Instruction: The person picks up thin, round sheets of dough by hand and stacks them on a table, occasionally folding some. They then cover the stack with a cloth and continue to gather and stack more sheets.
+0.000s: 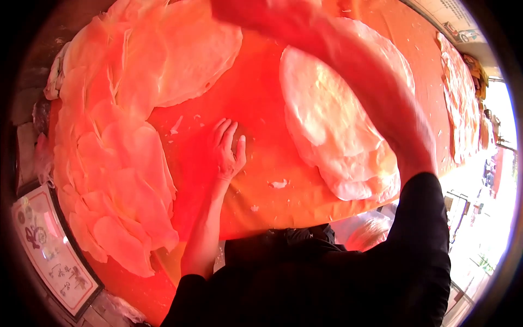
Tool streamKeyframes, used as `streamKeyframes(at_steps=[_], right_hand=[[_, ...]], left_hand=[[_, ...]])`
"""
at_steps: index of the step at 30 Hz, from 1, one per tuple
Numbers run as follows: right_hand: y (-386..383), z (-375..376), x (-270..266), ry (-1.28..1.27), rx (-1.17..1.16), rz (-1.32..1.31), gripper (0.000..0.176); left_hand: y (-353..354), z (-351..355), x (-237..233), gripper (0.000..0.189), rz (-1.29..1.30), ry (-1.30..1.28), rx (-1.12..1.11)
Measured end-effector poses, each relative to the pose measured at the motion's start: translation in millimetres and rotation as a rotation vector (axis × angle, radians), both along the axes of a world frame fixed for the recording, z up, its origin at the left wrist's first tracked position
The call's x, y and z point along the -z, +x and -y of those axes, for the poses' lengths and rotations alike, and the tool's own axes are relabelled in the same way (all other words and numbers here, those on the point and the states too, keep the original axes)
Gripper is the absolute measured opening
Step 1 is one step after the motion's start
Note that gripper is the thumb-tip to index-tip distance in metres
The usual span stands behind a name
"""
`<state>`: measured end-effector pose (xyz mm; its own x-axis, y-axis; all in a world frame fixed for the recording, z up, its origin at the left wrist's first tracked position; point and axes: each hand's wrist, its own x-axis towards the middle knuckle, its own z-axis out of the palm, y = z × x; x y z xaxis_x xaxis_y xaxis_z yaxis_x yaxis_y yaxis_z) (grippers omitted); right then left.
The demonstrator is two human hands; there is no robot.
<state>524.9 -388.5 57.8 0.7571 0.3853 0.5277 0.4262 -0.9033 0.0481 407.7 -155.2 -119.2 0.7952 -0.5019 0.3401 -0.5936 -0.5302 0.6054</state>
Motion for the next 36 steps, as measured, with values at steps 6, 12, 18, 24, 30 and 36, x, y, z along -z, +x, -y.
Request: streamKeyframes(at_steps=[6, 12, 18, 24, 30, 36], right_hand=[[-155.5, -89.7, 30.7, 0.258, -0.127, -0.376, 0.017], [-236.3, -129.6, 92.5, 0.540, -0.104, -0.655, 0.017], [-232.7, -149.9, 98.3, 0.902, -0.072, -0.568, 0.022], [-232.2, -155.6, 102.8, 0.995, 0.063, -0.607, 0.019], [-236.0, -166.5, 106.1, 1.012, 0.138, -0.574, 0.017], [-233.1, -162.2, 107.9, 1.021, 0.162, -0.579, 0.015]], left_hand=[[-23.2, -48.8, 37.6, 0.050, -1.069, -1.429, 0.057], [-55.1, -98.4, -31.5, 0.047, -1.396, -1.655, 0.017], [-75.2, -97.6, -10.3, 0.043, -1.324, -1.380, -0.127], [-74.0, -84.2, -9.5, 0.039, -1.221, -1.249, -0.142], [-76.8, -79.7, -11.5, 0.035, -1.183, -1.181, -0.138], [-74.5, -80.2, -14.4, 0.031, -1.188, -1.131, -0.112]])
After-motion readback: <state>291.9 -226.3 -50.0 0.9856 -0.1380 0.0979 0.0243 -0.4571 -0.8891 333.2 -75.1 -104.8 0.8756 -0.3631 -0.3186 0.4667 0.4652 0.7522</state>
